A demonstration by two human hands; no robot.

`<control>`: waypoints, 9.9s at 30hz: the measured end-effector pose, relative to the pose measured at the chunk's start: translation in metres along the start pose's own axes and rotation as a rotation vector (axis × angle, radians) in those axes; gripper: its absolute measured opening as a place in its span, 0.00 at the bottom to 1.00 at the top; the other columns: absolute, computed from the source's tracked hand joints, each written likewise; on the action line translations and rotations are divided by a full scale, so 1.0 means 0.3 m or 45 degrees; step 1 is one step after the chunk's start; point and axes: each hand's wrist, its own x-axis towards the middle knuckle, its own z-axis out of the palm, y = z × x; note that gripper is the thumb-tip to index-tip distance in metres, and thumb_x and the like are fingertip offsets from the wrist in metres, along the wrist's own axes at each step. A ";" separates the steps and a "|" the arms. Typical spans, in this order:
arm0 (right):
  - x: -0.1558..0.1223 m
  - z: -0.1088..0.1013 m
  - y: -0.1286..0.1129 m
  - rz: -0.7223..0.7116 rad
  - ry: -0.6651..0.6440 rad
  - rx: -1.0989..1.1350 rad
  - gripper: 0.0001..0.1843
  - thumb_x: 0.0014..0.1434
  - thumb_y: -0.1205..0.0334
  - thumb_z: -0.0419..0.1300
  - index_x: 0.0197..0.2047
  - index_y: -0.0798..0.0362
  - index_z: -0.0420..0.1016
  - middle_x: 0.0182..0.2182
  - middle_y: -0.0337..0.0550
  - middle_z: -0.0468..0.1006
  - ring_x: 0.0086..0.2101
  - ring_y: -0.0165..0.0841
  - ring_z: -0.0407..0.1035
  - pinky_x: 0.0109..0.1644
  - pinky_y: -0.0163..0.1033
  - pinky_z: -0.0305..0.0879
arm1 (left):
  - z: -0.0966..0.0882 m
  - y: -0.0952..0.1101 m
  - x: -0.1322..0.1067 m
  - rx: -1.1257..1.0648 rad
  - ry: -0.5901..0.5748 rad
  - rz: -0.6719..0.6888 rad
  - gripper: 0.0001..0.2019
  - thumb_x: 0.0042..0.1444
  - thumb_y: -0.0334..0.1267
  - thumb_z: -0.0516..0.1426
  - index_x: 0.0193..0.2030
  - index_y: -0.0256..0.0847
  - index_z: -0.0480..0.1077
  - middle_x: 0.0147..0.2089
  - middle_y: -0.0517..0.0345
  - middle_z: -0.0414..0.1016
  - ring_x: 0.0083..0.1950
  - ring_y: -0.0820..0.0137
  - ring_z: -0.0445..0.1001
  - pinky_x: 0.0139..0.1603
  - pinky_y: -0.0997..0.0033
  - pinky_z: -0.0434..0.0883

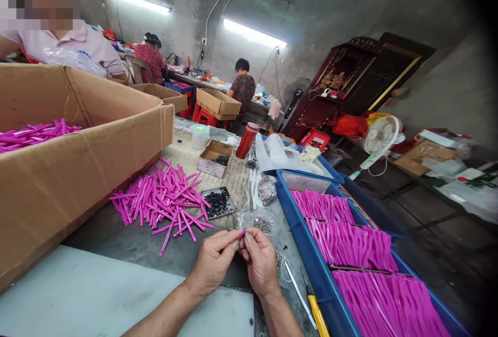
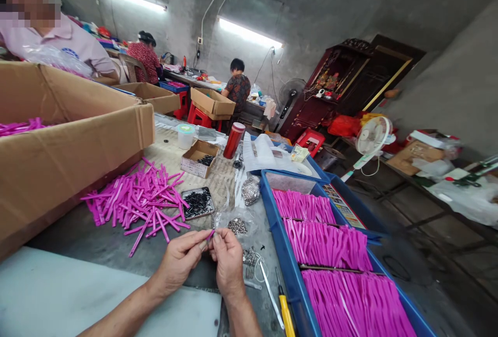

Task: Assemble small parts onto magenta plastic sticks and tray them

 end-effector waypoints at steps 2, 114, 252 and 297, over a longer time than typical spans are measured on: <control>0.002 -0.002 0.000 0.000 0.007 -0.024 0.11 0.48 0.55 0.57 0.27 0.55 0.66 0.16 0.32 0.60 0.16 0.21 0.48 0.18 0.28 0.43 | -0.001 0.005 0.001 0.012 -0.006 0.008 0.13 0.51 0.31 0.50 0.41 0.37 0.72 0.25 0.57 0.68 0.23 0.76 0.64 0.20 0.80 0.64; -0.003 -0.019 -0.004 0.053 -0.058 -0.065 0.12 0.50 0.54 0.55 0.25 0.55 0.64 0.16 0.32 0.58 0.17 0.22 0.46 0.19 0.30 0.40 | -0.007 0.011 0.001 0.151 -0.054 0.116 0.14 0.52 0.30 0.49 0.42 0.39 0.71 0.24 0.58 0.68 0.27 0.74 0.66 0.27 0.78 0.65; -0.010 0.000 0.001 -0.046 0.064 -0.281 0.15 0.49 0.51 0.54 0.22 0.54 0.61 0.16 0.31 0.56 0.16 0.22 0.47 0.18 0.29 0.44 | -0.004 0.013 0.006 0.188 -0.036 0.056 0.13 0.51 0.30 0.49 0.40 0.38 0.72 0.25 0.57 0.70 0.27 0.73 0.67 0.28 0.77 0.66; -0.009 0.002 -0.004 0.006 0.078 -0.178 0.17 0.48 0.49 0.54 0.21 0.55 0.60 0.16 0.31 0.56 0.16 0.21 0.46 0.17 0.28 0.43 | -0.003 0.007 0.006 0.187 -0.033 0.076 0.14 0.51 0.28 0.50 0.41 0.39 0.72 0.29 0.56 0.74 0.30 0.72 0.70 0.32 0.76 0.68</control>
